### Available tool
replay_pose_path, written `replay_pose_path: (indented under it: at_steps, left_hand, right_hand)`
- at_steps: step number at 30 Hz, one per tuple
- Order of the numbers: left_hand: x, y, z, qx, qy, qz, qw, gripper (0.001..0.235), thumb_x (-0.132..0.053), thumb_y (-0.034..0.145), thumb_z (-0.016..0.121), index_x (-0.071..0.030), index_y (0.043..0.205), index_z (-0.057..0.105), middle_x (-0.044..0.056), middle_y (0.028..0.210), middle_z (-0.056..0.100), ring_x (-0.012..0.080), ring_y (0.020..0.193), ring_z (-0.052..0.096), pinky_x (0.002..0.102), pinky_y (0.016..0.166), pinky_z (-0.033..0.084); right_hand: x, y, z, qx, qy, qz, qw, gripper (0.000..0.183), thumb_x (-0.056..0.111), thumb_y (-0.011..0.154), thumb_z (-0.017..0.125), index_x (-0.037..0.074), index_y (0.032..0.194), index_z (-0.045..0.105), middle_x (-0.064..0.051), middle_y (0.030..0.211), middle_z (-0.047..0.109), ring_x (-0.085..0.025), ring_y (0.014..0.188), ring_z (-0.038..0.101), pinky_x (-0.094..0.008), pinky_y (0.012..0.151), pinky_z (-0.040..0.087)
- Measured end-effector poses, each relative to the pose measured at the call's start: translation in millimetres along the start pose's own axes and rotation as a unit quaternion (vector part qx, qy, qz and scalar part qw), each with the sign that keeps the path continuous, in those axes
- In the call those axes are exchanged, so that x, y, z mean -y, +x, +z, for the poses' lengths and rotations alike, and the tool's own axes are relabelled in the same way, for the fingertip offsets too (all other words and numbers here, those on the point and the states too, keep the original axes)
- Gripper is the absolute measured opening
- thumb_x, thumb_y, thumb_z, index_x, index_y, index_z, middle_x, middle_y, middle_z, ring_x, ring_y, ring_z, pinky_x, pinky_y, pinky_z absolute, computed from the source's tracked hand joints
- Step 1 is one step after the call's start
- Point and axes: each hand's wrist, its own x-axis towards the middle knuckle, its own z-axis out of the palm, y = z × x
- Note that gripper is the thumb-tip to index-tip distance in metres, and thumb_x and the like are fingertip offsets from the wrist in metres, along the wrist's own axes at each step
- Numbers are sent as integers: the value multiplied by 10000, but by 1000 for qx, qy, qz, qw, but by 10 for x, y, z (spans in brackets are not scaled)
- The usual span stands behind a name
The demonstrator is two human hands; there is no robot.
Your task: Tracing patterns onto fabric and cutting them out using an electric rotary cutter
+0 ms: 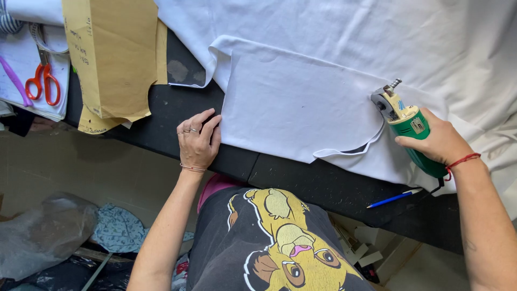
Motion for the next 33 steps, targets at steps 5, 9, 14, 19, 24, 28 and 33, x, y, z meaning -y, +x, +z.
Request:
replay_pose_path:
  at_steps: [5, 9, 14, 19, 24, 28, 33]
  left_hand:
    - [-1, 0, -10, 0, -8, -1, 1000, 157, -116, 817, 570, -137, 966, 615, 19, 1071, 564, 185, 868, 556, 323, 751, 386]
    - [6, 0, -14, -3, -5, -1, 1000, 150, -122, 820, 577, -138, 965, 614, 16, 1064, 565, 182, 867, 558, 321, 749, 388]
    - [10, 12, -24, -7, -9, 0, 1000, 153, -121, 819, 583, -133, 970, 609, 18, 1058, 569, 179, 874, 566, 313, 760, 383]
    - [21, -9, -26, -4, -12, 0, 1000, 173, -108, 815, 582, -145, 983, 610, 17, 1060, 565, 181, 860, 559, 317, 763, 387]
    - [56, -58, -38, 7, -50, 6, 999, 196, -112, 834, 548, -139, 1021, 601, 36, 1080, 558, 192, 901, 556, 334, 803, 387]
    - [69, -135, -92, 47, -50, 51, 996, 252, -137, 844, 546, -169, 1093, 564, 65, 1153, 528, 208, 1019, 556, 353, 933, 343]
    - [51, -130, -81, 29, -41, 43, 998, 239, -144, 847, 556, -173, 1083, 570, 53, 1133, 539, 199, 1003, 567, 345, 920, 347]
  right_hand:
    - [215, 82, -64, 2, -16, -36, 999, 626, 293, 603, 664, 153, 1184, 474, -107, 1012, 575, -265, 912, 522, -336, 780, 370]
    - [495, 63, -98, 1, -17, -46, 999, 654, 301, 600, 656, 184, 1213, 459, -106, 1012, 572, -264, 909, 519, -328, 775, 368]
    - [697, 77, -65, -7, -9, -53, 999, 542, 336, 608, 651, 153, 1097, 506, -107, 935, 582, -268, 848, 515, -330, 737, 364]
    - [795, 124, 1, -35, 7, -53, 998, 556, 380, 613, 626, 133, 1095, 500, -114, 939, 568, -272, 836, 501, -342, 718, 359]
    - [739, 246, -41, -42, -3, -87, 995, 565, 372, 621, 630, 132, 1116, 501, -117, 947, 570, -273, 843, 506, -342, 734, 361]
    - [787, 273, -333, 3, -90, -73, 993, 471, 251, 598, 644, 102, 1028, 520, -163, 875, 582, -288, 771, 521, -354, 669, 387]
    - [925, 395, -544, -4, -205, -66, 977, 523, 257, 539, 645, 161, 1040, 530, -179, 806, 599, -325, 736, 533, -378, 608, 402]
